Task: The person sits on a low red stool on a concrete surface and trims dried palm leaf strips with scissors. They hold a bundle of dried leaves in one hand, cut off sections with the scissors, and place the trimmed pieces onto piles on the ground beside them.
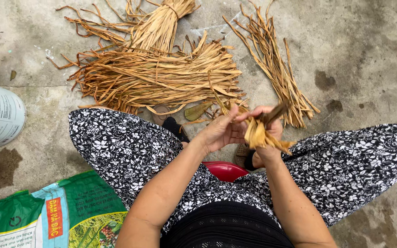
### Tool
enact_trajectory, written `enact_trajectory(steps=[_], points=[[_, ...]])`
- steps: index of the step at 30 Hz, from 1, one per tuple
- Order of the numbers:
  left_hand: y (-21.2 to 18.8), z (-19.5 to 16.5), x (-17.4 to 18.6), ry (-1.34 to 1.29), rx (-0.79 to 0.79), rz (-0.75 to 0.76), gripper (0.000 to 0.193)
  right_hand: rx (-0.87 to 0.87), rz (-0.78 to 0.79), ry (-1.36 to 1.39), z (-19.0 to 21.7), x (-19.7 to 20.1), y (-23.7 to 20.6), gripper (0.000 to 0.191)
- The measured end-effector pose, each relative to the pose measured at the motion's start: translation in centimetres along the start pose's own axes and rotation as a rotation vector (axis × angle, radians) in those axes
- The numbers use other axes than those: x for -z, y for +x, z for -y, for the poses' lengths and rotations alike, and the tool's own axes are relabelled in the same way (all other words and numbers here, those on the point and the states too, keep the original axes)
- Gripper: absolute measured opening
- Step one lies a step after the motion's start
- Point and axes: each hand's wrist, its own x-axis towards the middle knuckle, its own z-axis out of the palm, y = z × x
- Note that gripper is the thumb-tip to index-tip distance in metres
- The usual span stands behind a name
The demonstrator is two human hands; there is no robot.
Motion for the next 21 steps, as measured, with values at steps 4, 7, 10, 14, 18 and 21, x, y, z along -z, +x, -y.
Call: enact_trajectory(steps=[4, 7, 10, 14, 18, 21], points=[[0.7, -0.7, 1.1, 0.146, -0.039, -0.04, 0.061, -0.125, 0.041, 0.153, 0.0, -0.3, -0.6, 0.036], [1.1, -1.6, 1.9, 0.033, -0.104, -0.101, 0.049, -0.043, 0.274, -0.174, 0.0, -0.4, -1.4, 0.047], [1.8, -2.7, 3.2, -0.291, -0.168, -0.187, 0.029, -0.118, 0.379, -0.185, -0.6, -0.7, -1.9, 0.046], [2.8, -6.0, 6.4, -0.361, -0.404, -0.197, 0.028, -0.139, 0.461, -0.332, -0.9, -0.6, -3.3, 0.03], [3.2, -10.5, 9.2, -0.23, -0.575, -0.359, 0.027, -0.26, 0.545, -0.301, -0.7, -0.3, -3.9, 0.03], [2.8, -12.4, 9.3, -0.153, -0.621, -0.387, 0.029, -0.293, 0.592, -0.318, -0.5, -0.3, -3.9, 0.037]])
